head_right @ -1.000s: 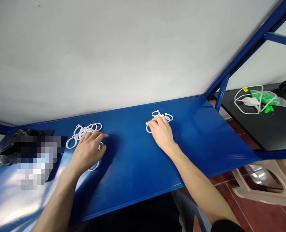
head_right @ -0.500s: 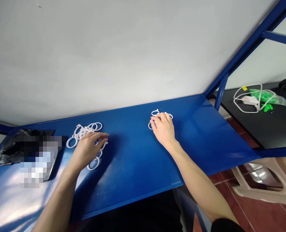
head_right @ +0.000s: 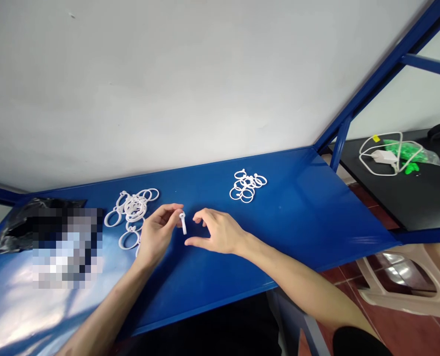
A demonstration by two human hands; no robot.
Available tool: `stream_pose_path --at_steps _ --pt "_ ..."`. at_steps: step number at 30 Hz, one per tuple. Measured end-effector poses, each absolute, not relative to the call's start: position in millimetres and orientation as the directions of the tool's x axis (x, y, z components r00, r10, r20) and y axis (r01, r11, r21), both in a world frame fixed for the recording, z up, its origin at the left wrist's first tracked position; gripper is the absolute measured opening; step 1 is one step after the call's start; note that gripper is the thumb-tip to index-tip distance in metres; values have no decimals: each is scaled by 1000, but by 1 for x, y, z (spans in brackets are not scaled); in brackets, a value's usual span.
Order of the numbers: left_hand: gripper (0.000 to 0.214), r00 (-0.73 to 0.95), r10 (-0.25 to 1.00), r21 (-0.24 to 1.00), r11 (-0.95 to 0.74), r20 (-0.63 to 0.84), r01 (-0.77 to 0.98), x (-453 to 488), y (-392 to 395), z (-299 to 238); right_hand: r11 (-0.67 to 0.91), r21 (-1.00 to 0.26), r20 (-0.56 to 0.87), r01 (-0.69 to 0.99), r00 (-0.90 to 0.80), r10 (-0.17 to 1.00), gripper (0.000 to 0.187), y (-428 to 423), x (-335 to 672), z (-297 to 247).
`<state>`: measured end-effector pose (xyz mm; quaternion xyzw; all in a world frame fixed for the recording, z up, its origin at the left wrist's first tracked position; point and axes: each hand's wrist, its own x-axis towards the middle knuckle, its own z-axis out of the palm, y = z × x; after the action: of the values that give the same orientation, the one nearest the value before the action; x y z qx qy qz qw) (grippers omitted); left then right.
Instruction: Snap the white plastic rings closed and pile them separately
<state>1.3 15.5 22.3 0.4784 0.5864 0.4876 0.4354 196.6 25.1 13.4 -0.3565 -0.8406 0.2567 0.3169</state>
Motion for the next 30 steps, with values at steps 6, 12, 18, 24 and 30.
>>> stream_pose_path --at_steps 6,12,18,24,30 --pt "31 -161 987 983 51 -22 177 14 8 13 618 -700 446 359 -455 770 12 22 188 7" --pt "38 -82 995 973 65 -48 222 11 8 13 524 -799 437 294 -313 843 9 38 196 7" --pt "35 21 994 962 100 -109 253 7 10 12 542 -793 434 278 -367 823 12 37 200 10" --pt "33 48 993 977 95 -106 189 3 11 9 505 -821 341 266 -482 807 23 36 202 14" --pt "26 19 996 956 78 -87 283 4 6 9 459 -866 324 198 -477 817 23 32 202 14"
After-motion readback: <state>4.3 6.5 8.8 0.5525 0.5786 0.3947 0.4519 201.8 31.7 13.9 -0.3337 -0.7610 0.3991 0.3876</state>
